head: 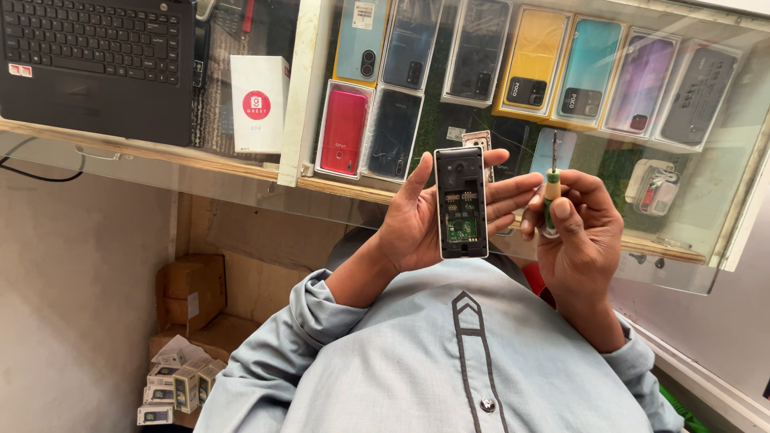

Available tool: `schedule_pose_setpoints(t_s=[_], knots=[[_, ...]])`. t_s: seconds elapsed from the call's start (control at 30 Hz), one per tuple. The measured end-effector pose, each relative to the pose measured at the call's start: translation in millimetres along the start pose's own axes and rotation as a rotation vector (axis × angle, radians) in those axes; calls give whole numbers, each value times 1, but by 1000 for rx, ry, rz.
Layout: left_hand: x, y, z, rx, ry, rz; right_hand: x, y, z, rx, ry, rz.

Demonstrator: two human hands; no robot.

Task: The person removes the back cover of a white mobile phone using a green-handled screwdriver, then works on the internal components. They move between a cluttered workbench and a glass display case, handling the phone and its back cover while using the screwdriver to pry and adjust parts.

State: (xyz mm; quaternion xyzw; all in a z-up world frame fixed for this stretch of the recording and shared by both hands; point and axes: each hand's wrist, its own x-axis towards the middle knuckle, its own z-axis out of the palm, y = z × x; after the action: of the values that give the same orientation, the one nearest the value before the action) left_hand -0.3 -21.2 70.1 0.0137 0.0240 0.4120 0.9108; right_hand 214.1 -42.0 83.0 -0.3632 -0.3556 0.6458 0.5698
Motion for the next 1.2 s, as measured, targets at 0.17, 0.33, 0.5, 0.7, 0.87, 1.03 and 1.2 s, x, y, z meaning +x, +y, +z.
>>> schedule_pose_setpoints(t_s=[0.17, 0.33, 0.5, 0.7, 0.87, 1.03, 1.2], knots=[[1, 3, 2, 77, -62, -50, -1, -2, -2, -13, 38, -6], [4, 3, 2, 180, -65, -64, 2, 1, -7, -30, 56, -8], [6, 2, 3, 183, -29, -63, 2, 1, -8, -46, 64, 2], [5, 1, 3, 222, -35, -49, 2, 0, -8, -74, 62, -1], [5, 0, 3, 212, -12, -48, 1, 0, -7, -72, 70, 8], [4, -1, 2, 166, -18, -42, 1, 0, -7, -76, 77, 10], [5, -3, 4, 68, -15, -38, 0, 2, -8, -51, 90, -6]])
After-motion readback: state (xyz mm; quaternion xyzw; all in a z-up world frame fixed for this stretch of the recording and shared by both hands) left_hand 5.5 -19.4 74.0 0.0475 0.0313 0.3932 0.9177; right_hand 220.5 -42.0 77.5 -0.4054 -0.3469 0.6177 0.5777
